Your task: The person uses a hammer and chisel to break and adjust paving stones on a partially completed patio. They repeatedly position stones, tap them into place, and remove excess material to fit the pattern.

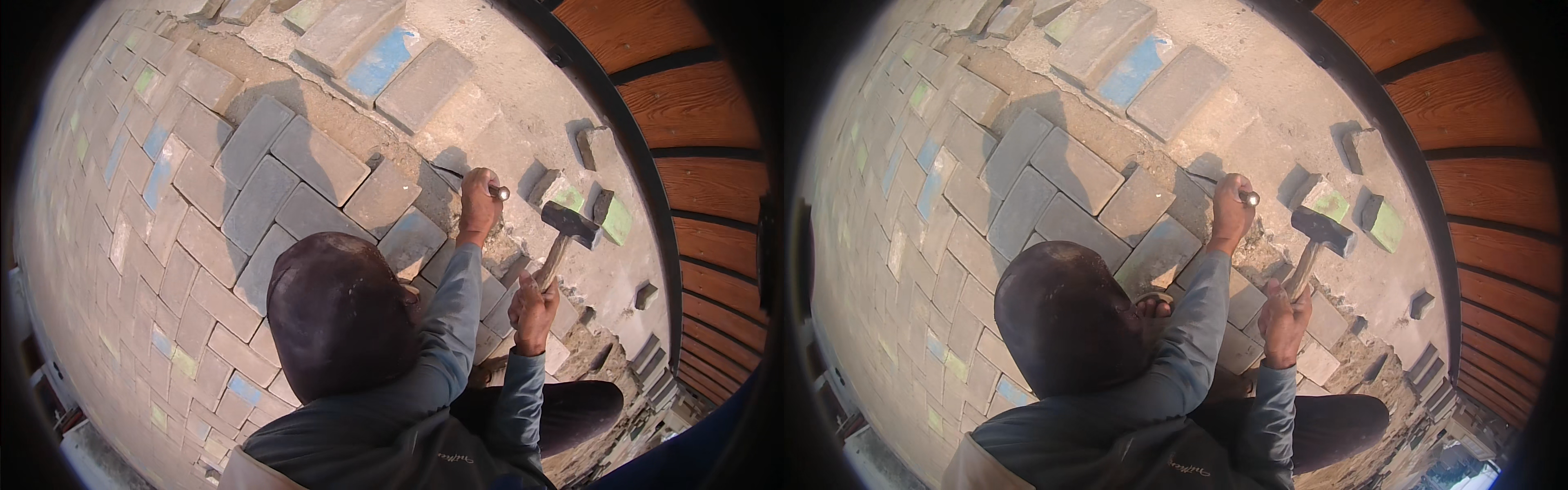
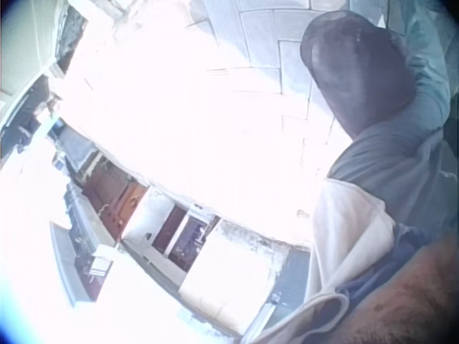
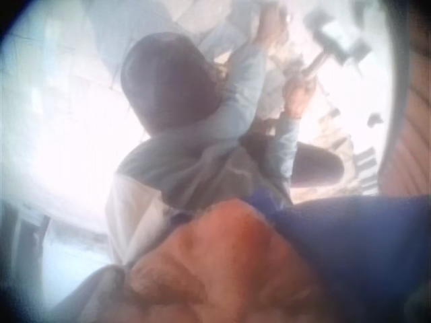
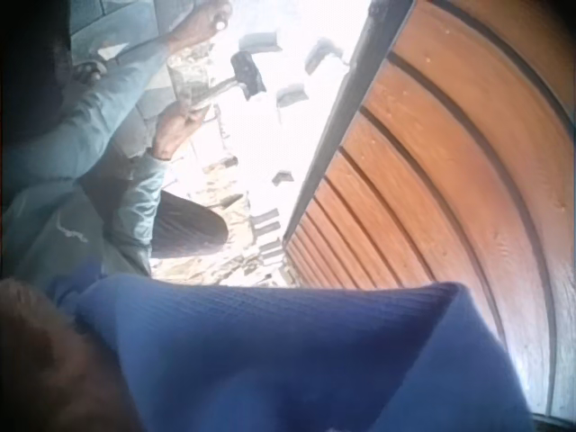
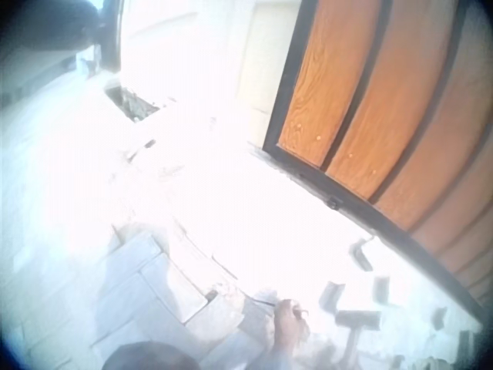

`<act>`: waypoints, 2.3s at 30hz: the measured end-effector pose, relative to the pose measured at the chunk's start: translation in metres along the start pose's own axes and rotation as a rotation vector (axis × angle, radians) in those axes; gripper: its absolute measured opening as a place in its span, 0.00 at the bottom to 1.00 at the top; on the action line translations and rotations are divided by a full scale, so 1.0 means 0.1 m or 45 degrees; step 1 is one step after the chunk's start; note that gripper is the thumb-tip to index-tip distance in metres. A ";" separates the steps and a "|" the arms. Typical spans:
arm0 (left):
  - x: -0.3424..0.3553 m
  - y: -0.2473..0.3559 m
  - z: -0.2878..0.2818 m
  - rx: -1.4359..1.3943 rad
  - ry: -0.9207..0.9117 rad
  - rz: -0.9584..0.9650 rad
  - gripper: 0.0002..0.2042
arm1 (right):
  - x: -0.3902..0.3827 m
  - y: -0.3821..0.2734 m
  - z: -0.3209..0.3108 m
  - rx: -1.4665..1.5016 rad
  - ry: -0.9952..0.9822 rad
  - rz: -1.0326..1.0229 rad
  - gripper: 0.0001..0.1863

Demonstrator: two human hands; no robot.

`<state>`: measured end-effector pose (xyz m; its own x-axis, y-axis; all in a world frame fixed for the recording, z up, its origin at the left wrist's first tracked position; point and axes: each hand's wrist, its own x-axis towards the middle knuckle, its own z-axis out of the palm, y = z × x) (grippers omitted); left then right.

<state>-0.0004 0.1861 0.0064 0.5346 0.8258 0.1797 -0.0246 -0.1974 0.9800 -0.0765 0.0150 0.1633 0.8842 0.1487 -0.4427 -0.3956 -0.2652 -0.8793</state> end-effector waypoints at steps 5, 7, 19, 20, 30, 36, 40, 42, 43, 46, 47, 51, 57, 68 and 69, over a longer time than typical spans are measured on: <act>-0.02 0.10 0.10 0.031 0.057 0.043 0.09 | 0.00 -0.71 0.05 0.017 0.065 -0.497 0.09; -0.03 0.12 0.11 0.039 0.069 0.053 0.10 | 0.11 -0.71 0.19 -0.025 -0.004 -0.476 0.09; 0.42 0.26 0.36 0.551 -0.212 -0.272 0.04 | 0.27 0.01 -0.10 -0.132 -0.107 0.144 0.08; 0.46 0.33 0.39 0.550 -0.266 -0.359 0.05 | 0.26 0.04 -0.16 -0.150 -0.116 0.127 0.09; -0.30 0.48 0.31 -0.881 -0.335 -1.157 0.40 | 0.85 -0.31 -0.17 -0.792 0.095 -0.492 0.20; -0.28 0.65 0.24 -1.067 -0.269 -0.777 0.36 | 1.06 -0.38 -0.02 -1.000 -0.286 -0.629 0.23; -0.19 0.67 -0.05 -1.137 0.095 -1.090 0.21 | 1.40 -0.43 0.03 -0.402 -0.577 -0.168 0.24; -0.08 0.68 -0.22 -1.351 0.231 -0.933 0.18 | 1.57 -0.39 0.19 -0.236 -0.353 -0.068 0.23; 0.04 0.67 -0.31 -1.350 0.303 -0.896 0.19 | 1.62 -0.30 0.34 -0.545 -0.486 -0.237 0.20; 0.29 0.77 -0.56 -1.138 0.599 -0.663 0.19 | 1.54 0.18 0.85 -1.078 -0.640 -0.783 0.17; 0.38 0.79 -0.67 -0.996 0.674 -0.610 0.17 | 1.50 0.37 1.03 -1.282 -0.435 -1.013 0.18; 0.51 0.87 -1.08 -0.559 0.969 -0.670 0.16 | 1.47 0.89 1.37 -1.685 -0.157 -0.930 0.21; 0.47 0.90 -1.32 -0.511 1.163 -0.818 0.11 | 1.56 0.53 1.28 -1.787 -0.236 -0.985 0.17; 0.43 0.95 -1.42 -0.716 1.215 -0.879 0.11 | 1.35 0.10 -0.70 -1.334 -0.305 -0.353 0.21; 0.40 0.95 -1.38 -0.751 1.170 -0.870 0.12 | 1.33 0.15 -0.93 -1.337 -0.336 -0.236 0.22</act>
<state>-0.0981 0.2738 0.1186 -0.1824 0.7716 -0.6093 -0.4716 0.4751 0.7429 0.0585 -0.0579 0.1071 0.7777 0.4359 -0.4530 0.2566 -0.8779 -0.4043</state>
